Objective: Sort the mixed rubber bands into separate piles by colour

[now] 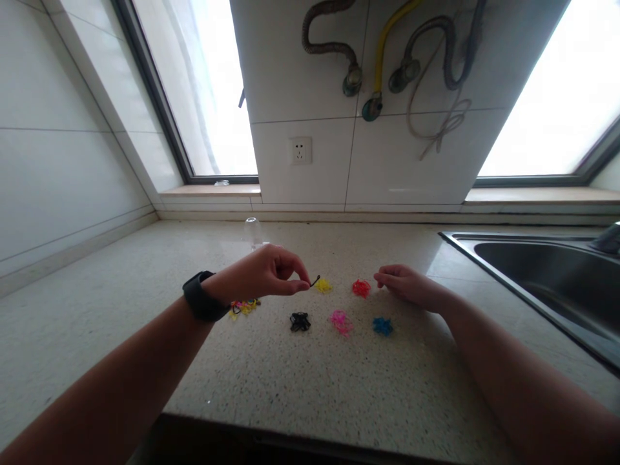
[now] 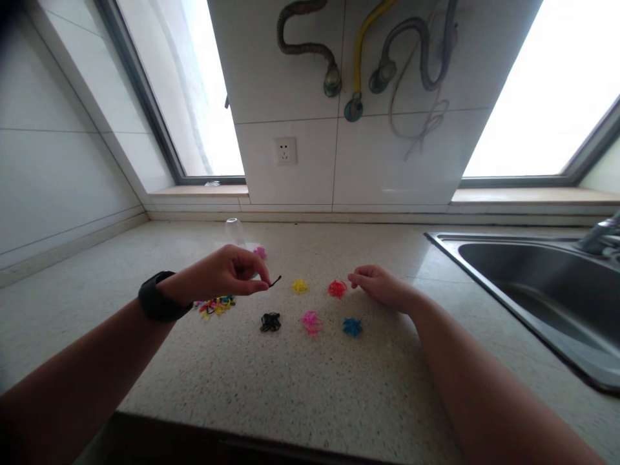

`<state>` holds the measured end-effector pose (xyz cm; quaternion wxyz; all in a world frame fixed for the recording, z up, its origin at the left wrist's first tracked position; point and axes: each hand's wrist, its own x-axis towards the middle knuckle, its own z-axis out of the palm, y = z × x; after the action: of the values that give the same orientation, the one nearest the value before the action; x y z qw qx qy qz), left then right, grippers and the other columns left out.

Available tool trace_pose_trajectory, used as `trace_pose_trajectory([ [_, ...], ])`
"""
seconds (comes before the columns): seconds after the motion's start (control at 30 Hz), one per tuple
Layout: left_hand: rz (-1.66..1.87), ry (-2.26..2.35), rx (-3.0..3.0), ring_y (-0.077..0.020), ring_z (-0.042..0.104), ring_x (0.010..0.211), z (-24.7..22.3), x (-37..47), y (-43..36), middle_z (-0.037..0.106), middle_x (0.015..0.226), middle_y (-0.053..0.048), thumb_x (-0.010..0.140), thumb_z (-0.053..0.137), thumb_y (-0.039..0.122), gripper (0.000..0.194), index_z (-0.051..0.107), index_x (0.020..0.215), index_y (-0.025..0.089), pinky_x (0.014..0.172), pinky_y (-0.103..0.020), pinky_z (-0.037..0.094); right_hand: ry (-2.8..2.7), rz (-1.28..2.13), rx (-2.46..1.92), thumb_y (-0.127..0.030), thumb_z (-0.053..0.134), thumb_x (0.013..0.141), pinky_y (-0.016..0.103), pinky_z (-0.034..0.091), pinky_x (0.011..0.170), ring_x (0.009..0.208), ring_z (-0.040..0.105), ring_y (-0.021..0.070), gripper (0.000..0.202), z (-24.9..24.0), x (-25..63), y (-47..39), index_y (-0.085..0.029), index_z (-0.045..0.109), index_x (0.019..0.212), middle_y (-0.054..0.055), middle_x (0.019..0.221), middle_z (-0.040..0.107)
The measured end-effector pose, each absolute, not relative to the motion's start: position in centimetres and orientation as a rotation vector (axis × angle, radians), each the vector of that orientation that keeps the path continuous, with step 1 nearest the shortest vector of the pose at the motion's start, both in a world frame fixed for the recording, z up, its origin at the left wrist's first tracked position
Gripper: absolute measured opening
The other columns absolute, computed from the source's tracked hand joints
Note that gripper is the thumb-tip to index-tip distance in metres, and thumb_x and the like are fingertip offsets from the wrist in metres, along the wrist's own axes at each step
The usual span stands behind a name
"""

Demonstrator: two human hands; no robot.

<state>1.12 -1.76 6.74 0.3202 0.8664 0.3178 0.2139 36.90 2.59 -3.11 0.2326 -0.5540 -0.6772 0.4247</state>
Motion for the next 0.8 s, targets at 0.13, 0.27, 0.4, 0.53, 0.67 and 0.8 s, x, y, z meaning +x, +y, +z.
trace_pose_trajectory([
  [0.13,0.603,0.769,2.160,-0.0064,0.028,0.053,7.2,1.1,-2.5,0.036,0.058,0.007,0.085,0.068,0.042,0.027,0.069,0.090,0.015,0.047,-0.022,0.026,-1.850,1.191,-1.510,-0.065,0.053,0.083,0.024,0.016,0.043,0.044,0.026,0.0079,0.047,-3.2,36.9,2.6,-0.019,0.057,0.080,-0.009,0.052,0.030],
  [0.27,0.649,0.777,2.138,-0.0068,0.037,0.057,7.5,1.2,-2.7,0.048,0.065,0.003,0.086,0.067,0.039,0.025,0.067,0.087,0.015,0.050,-0.021,0.033,-1.859,1.191,-1.494,-0.065,0.052,0.084,0.024,0.015,0.043,0.044,0.026,0.0078,0.047,-3.2,37.0,2.7,-0.018,0.058,0.080,-0.008,0.052,0.031],
  [0.4,0.682,0.767,2.094,-0.0069,0.039,0.058,7.5,1.4,-2.5,0.051,0.068,0.001,0.087,0.066,0.036,0.022,0.065,0.085,0.014,0.051,-0.022,0.035,-1.861,1.191,-1.507,-0.065,0.053,0.084,0.024,0.016,0.042,0.044,0.027,0.0078,0.047,-3.3,37.1,2.7,-0.018,0.059,0.081,-0.008,0.052,0.032],
  [0.53,0.676,0.758,2.067,-0.0060,0.037,0.056,7.2,1.3,-2.2,0.047,0.066,0.003,0.088,0.065,0.035,0.022,0.065,0.086,0.013,0.049,-0.021,0.032,-1.860,1.182,-1.515,-0.064,0.053,0.084,0.025,0.017,0.042,0.044,0.027,0.0079,0.047,-3.4,37.2,2.8,-0.018,0.060,0.082,-0.008,0.053,0.032],
  [0.67,0.624,0.776,2.082,-0.0062,0.038,0.056,6.7,1.1,-1.8,0.047,0.063,0.004,0.088,0.064,0.036,0.023,0.065,0.089,0.013,0.049,-0.021,0.032,-1.858,1.200,-1.508,-0.064,0.054,0.084,0.025,0.016,0.042,0.044,0.027,0.0079,0.047,-3.4,37.2,2.8,-0.018,0.059,0.082,-0.008,0.052,0.033],
  [0.8,0.603,0.795,2.088,-0.0063,0.038,0.056,6.3,1.2,-1.4,0.047,0.062,0.004,0.089,0.063,0.039,0.026,0.066,0.090,0.013,0.048,-0.020,0.031,-1.865,1.191,-1.505,-0.064,0.053,0.085,0.025,0.016,0.042,0.043,0.027,0.0080,0.047,-3.4,37.3,2.8,-0.018,0.059,0.082,-0.008,0.052,0.034],
])
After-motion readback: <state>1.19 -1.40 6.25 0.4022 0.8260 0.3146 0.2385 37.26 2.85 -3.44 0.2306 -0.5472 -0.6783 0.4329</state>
